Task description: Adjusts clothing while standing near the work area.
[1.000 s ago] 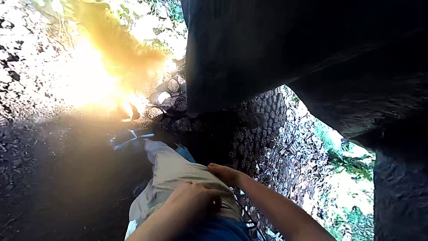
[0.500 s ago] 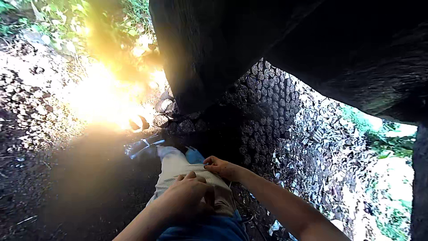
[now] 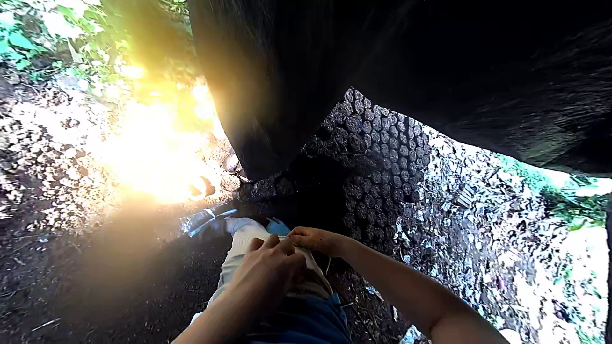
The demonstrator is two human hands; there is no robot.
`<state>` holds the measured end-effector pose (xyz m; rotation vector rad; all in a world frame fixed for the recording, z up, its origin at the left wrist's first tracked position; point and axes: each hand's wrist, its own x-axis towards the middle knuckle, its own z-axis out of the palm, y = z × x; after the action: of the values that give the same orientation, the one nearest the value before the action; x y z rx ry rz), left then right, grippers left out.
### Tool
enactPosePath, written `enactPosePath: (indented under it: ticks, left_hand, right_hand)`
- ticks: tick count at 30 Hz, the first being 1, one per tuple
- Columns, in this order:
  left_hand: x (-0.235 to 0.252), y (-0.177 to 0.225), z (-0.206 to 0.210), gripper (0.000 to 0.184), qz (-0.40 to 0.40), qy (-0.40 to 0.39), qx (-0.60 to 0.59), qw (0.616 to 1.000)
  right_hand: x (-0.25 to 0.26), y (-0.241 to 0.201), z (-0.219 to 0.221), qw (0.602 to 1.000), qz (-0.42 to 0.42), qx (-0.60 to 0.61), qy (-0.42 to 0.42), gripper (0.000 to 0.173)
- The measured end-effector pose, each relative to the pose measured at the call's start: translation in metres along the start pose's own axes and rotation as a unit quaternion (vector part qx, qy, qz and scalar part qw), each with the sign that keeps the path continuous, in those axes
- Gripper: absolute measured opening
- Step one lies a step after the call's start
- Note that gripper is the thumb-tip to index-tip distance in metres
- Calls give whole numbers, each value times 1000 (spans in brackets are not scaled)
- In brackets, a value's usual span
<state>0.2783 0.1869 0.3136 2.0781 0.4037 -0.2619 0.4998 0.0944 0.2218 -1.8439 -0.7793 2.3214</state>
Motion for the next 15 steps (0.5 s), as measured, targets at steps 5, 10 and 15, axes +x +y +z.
enactPosePath:
  ticks: [5, 10, 15]
  left_hand:
    - [-2, 3, -19, 33, -88, -152, -35, 984]
    - [-2, 10, -27, 34, -124, -218, -25, 968]
    - [-5, 7, -17, 24, -74, -163, -57, 982]
  right_hand:
    - [12, -7, 3, 996, -3, -86, 22, 46]
    - [13, -14, 9, 997, 19, -66, 25, 46]
    - [10, -19, 13, 998, 58, -23, 20, 47]
